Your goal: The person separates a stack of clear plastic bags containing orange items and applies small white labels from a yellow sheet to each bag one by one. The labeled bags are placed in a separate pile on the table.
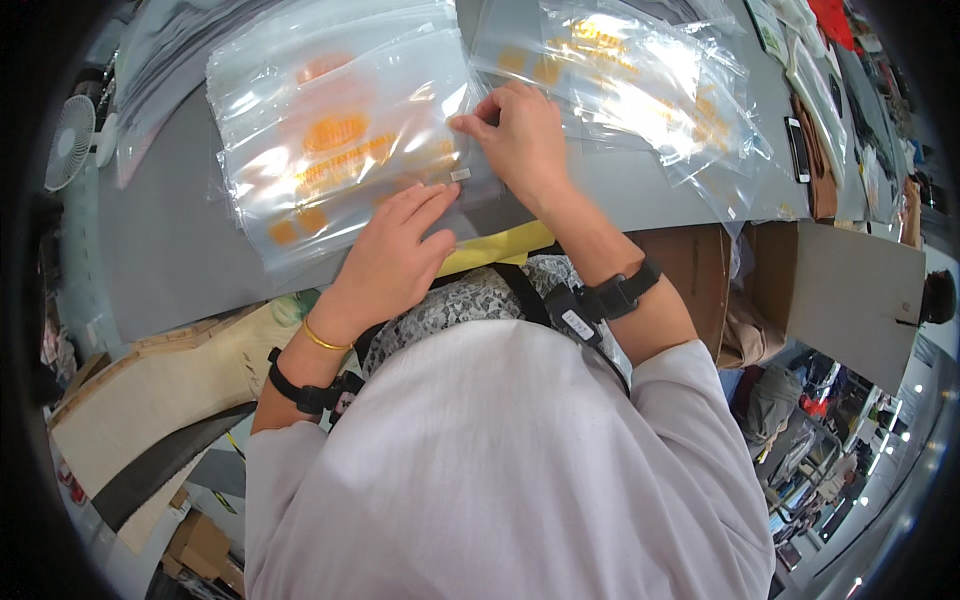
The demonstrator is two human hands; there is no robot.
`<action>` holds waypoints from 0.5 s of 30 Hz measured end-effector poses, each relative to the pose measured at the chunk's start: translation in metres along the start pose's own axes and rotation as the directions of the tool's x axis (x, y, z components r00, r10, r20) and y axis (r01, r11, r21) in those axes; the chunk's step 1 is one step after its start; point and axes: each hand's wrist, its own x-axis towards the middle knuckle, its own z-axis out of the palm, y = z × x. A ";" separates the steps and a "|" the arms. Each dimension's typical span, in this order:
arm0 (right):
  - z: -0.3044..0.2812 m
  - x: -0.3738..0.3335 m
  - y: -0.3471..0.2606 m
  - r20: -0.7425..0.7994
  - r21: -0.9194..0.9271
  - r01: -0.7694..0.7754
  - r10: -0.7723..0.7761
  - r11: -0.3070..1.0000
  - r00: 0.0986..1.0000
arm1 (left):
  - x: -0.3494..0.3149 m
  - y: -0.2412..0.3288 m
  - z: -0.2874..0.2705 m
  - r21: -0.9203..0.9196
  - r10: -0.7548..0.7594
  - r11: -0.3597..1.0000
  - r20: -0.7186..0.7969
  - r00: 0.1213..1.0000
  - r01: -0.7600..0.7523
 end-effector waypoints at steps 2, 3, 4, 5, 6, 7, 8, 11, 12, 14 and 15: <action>0.001 0.002 -0.007 -0.048 -0.031 0.127 -0.128 0.991 0.991 | -0.006 -0.001 -0.003 -0.002 0.008 1.000 0.013 1.000 -0.008; 0.001 0.001 -0.012 -0.123 -0.126 0.279 -0.294 0.952 0.948 | -0.010 -0.001 -0.005 0.006 0.011 1.000 0.028 1.000 -0.011; 0.001 0.000 -0.018 -0.181 -0.228 0.412 -0.454 0.882 0.872 | -0.013 -0.002 -0.006 0.014 0.013 1.000 0.044 0.999 -0.013; -0.001 -0.001 -0.022 -0.158 -0.258 0.368 -0.415 0.893 0.896 | -0.015 -0.003 -0.007 0.013 0.004 1.000 0.046 0.999 -0.005; -0.003 0.000 -0.025 -0.137 -0.287 0.323 -0.372 0.902 0.918 | -0.017 -0.004 -0.007 0.011 -0.004 1.000 0.051 0.999 0.003; -0.006 0.002 -0.023 -0.079 -0.305 0.289 -0.327 0.907 0.942 | -0.018 -0.004 -0.008 0.009 -0.011 1.000 0.057 0.998 0.010; -0.012 0.008 -0.015 -0.125 -0.312 0.200 -0.248 0.929 0.961 | -0.019 -0.005 -0.009 0.010 -0.011 1.000 0.041 0.999 0.010; -0.046 0.045 0.042 -0.138 -0.130 0.125 -0.143 0.984 0.980 | -0.019 -0.004 -0.017 -0.011 -0.040 0.999 0.019 0.999 0.040; -0.059 0.058 0.069 -0.239 -0.153 0.104 -0.139 0.983 0.961 | -0.020 -0.002 -0.022 -0.027 -0.067 0.997 0.027 0.997 0.068; -0.097 0.090 0.126 -0.260 -0.239 -0.074 0.010 0.968 0.966 | -0.019 -0.001 -0.032 -0.107 -0.135 0.984 0.056 0.989 0.141; -0.116 0.103 0.148 -0.242 -0.315 -0.170 0.094 0.934 0.966 | -0.018 -0.002 -0.037 -0.161 -0.250 0.950 0.121 0.961 0.267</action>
